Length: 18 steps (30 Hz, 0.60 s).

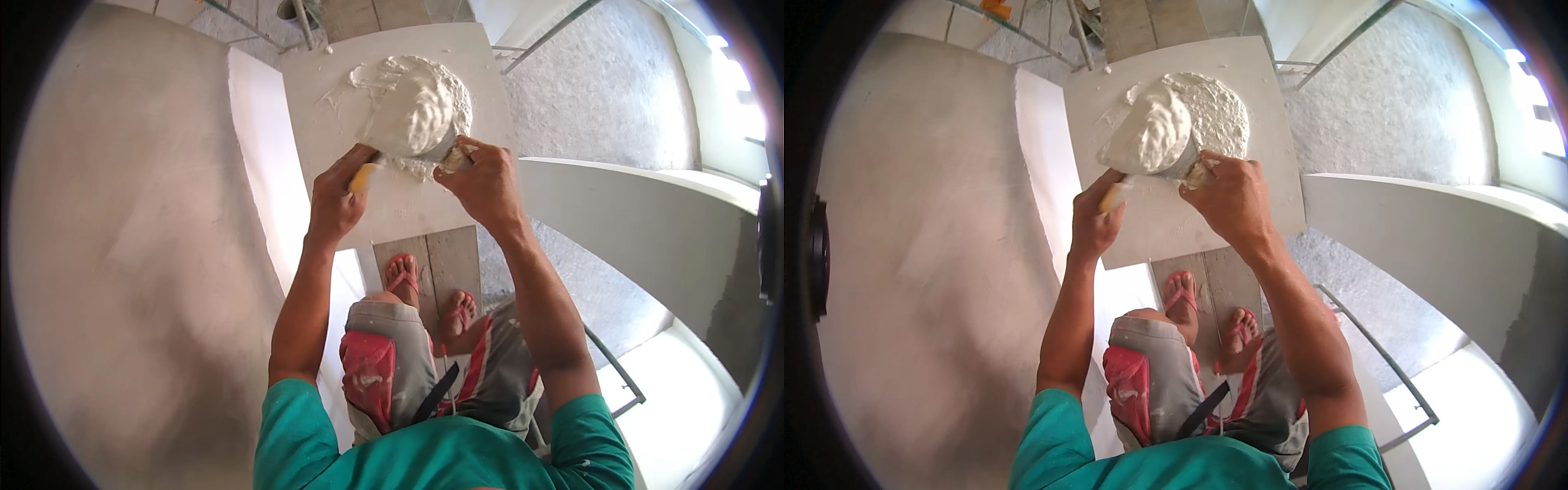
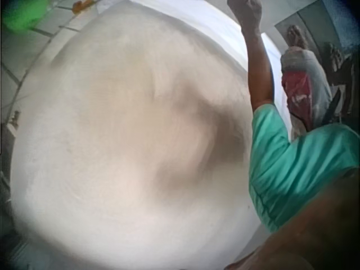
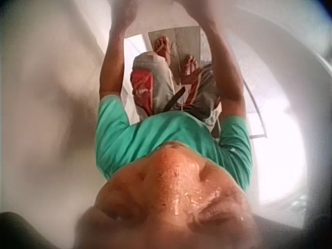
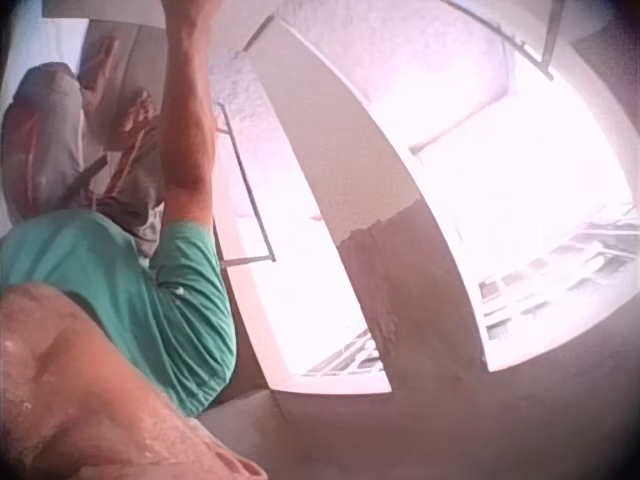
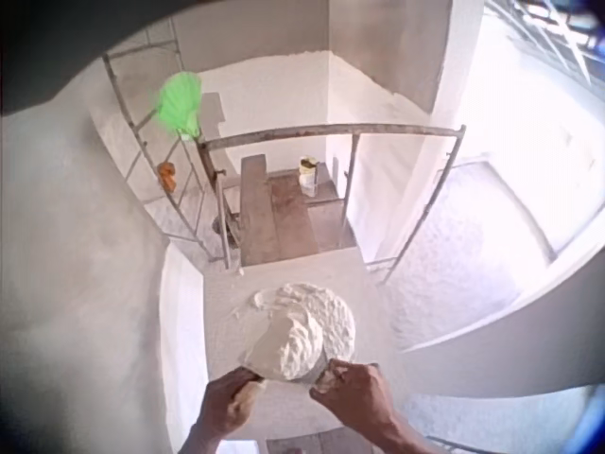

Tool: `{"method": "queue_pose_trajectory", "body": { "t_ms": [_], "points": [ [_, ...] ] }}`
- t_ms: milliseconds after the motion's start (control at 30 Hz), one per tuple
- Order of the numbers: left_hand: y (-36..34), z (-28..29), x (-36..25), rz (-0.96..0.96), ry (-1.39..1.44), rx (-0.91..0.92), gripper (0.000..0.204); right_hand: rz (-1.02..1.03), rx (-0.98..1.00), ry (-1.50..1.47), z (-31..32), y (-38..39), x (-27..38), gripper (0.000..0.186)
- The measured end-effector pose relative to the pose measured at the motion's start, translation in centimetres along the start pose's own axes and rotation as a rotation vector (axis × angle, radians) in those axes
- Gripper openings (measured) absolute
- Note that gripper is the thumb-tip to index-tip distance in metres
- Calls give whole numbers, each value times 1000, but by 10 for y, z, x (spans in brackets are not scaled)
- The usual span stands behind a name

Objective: The person applies white plaster to a ceiling using a trowel and hawk. They repeatedly scoop plaster from the hawk and spread it across the ceiling surface in smooth strokes.

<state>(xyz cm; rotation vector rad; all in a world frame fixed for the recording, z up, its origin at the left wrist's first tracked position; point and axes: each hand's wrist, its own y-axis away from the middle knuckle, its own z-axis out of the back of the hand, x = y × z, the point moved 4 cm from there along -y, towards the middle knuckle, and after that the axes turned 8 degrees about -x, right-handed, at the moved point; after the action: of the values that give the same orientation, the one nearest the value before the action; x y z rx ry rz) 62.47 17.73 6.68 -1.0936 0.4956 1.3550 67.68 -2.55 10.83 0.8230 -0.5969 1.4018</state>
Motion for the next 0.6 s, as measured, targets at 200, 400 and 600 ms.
{"method": "queue_pose_trajectory", "body": {
  "t_ms": [200,400,600],
  "points": [
    [47,90,-4,933,536,-471,23,60,73,98,31,19,90,27],
    [58,124,-131,1198,1362,-935,44,50,229,-10,28,47,170,26],
    [19,142,-206,1070,1646,-988,49,512,267,-313,18,58,215,39]
  ]
}}
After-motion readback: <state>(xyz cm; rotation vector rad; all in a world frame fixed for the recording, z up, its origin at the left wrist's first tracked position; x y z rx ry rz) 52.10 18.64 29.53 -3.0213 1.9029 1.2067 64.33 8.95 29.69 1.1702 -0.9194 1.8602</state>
